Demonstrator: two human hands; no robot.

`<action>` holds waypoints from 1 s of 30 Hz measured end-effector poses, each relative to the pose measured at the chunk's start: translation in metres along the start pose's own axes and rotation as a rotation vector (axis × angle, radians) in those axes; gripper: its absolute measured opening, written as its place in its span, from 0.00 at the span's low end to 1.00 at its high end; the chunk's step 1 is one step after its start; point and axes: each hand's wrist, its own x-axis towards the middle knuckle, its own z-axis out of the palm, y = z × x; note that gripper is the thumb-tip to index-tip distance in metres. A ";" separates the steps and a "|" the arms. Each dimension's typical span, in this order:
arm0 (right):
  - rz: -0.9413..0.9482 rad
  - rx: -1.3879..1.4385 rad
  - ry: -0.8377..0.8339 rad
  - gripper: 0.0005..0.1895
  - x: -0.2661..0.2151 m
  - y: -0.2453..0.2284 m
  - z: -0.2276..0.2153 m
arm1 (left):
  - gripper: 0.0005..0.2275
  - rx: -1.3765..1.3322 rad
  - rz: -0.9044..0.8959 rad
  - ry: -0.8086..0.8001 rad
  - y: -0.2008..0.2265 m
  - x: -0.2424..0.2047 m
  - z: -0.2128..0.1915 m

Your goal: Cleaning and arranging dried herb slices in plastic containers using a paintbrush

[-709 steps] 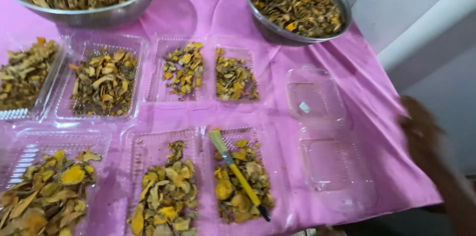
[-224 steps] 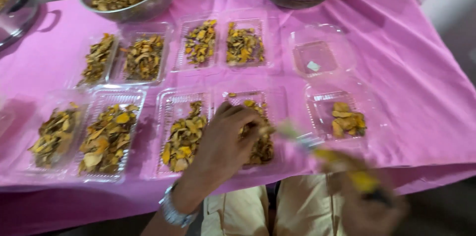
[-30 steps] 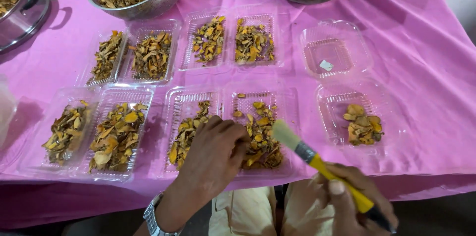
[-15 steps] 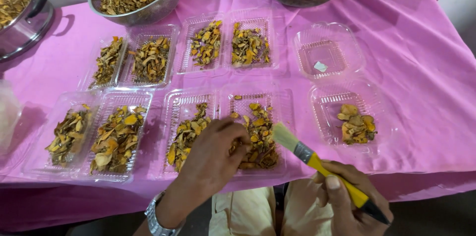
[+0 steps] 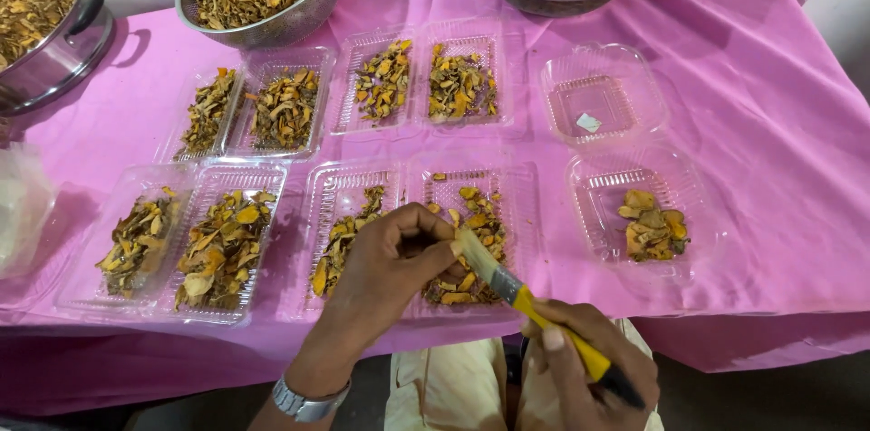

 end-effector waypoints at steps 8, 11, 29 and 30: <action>0.115 -0.047 0.124 0.11 0.000 -0.017 -0.004 | 0.03 0.241 0.097 -0.055 0.009 0.000 0.007; 0.184 -0.152 0.201 0.12 0.015 0.291 -0.207 | 0.02 0.467 0.019 -0.108 0.029 0.011 0.035; 0.094 -0.139 0.358 0.18 0.012 0.028 -0.101 | 0.04 1.237 0.395 -0.292 -0.006 0.017 0.020; 0.097 -0.134 0.346 0.18 0.012 0.023 -0.094 | 0.04 1.236 0.385 -0.282 -0.013 0.014 0.017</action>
